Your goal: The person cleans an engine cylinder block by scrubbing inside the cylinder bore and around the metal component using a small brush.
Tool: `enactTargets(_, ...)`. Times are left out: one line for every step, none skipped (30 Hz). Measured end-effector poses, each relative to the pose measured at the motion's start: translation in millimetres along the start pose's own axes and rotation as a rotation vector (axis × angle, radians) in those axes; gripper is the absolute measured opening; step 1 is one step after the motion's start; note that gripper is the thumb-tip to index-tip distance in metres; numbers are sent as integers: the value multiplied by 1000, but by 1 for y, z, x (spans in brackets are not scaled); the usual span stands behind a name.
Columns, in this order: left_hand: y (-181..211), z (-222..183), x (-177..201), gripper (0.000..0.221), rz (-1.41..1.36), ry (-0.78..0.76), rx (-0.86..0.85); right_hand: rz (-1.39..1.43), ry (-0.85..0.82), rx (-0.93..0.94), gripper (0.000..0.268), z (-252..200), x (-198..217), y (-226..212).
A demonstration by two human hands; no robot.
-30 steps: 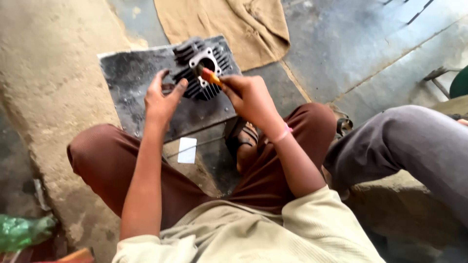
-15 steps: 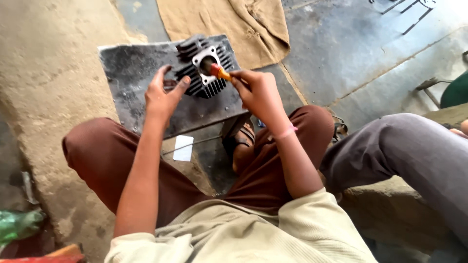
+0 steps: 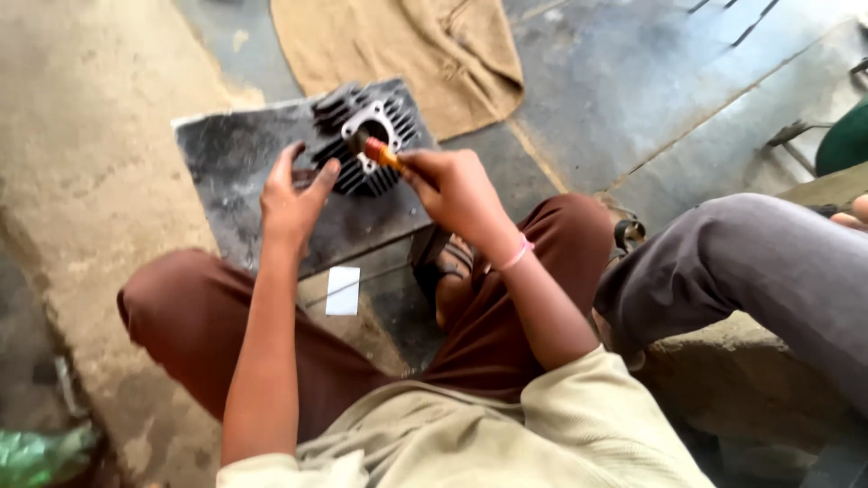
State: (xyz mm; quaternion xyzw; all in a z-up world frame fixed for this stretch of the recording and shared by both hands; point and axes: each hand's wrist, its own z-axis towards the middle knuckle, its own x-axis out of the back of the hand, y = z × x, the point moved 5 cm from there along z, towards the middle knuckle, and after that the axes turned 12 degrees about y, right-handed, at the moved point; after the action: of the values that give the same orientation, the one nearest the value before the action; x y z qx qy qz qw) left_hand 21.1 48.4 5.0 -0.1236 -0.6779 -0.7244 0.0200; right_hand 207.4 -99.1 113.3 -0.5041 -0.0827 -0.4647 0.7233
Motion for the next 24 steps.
enactTargets(1, 0, 1, 72, 17, 12, 0, 39, 46, 100, 18, 0, 4, -9)
enactTargets(0, 0, 3, 72, 34, 24, -1, 78, 90, 201, 18, -2, 7, -18)
enactTargets(0, -2, 4, 72, 32, 24, 11, 75, 79, 196, 18, -1, 8, -18)
enactTargets(0, -5, 5, 72, 57, 26, -1, 65, 29, -16, 19, 1, 7, -7)
enactTargets(1, -6, 6, 72, 81, 30, -15, 54, -26, -224, 19, 1, 4, 3)
enactTargets(-1, -12, 5, 72, 79, 33, -6, 51, -35, -224, 19, -4, 2, 7)
enactTargets(1, -10, 6, 73, 74, 35, 6, 3, -10, -117, 18, -3, 0, 6)
enactTargets(4, -8, 7, 74, 68, 37, 19, -45, 14, -10, 17, -1, -2, 4)
enactTargets(3, -5, 6, 74, 63, 45, 8, -45, 20, 3, 17, -1, 0, -1)
enactTargets(1, -2, 4, 74, 63, 46, 18, -4, 51, 117, 18, 0, 2, -11)
enactTargets(-3, -3, 4, 75, 63, 49, 37, 39, 72, 227, 19, -3, 5, -21)
enactTargets(-2, 1, 5, 75, 59, 58, 35, 41, 69, 237, 19, 1, 5, -21)
enactTargets(-2, 0, 6, 74, 61, 54, 20, 15, 20, 67, 20, 1, 2, -13)
enactTargets(-3, -1, 6, 74, 63, 49, 6, -12, -33, -103, 21, 0, -1, -4)
enactTargets(-4, -5, 9, 74, 69, 50, 12, -7, -38, -107, 21, -3, -4, 1)
enactTargets(-5, -9, 11, 74, 66, 48, 19, -36, -5, -48, 19, -5, -5, 3)
enactTargets(-1, -6, 8, 73, 54, 43, 14, -72, 38, 20, 17, -2, -3, 5)
enactTargets(-1, -6, 8, 73, 50, 43, 6, -75, 45, 25, 17, -2, 1, -2)
enactTargets(0, -4, 6, 74, 54, 47, 13, -1, 20, 29, 18, -1, 4, -9)
enactTargets(0, -3, 5, 74, 57, 51, 20, 72, -5, 35, 20, 0, 8, -16)
enactTargets(-1, 0, 5, 74, 57, 57, 20, 74, -8, 39, 20, 3, 8, -14)
enactTargets(-2, 2, 5, 73, 76, 61, -3, 124, -47, -110, 23, 5, 6, -5)
enactTargets(-6, 0, 6, 72, 104, 61, -17, 176, -91, -271, 27, 0, 2, 4)
enactTargets(-7, -5, 7, 72, 111, 63, -8, 181, -100, -277, 27, -1, 0, 6)
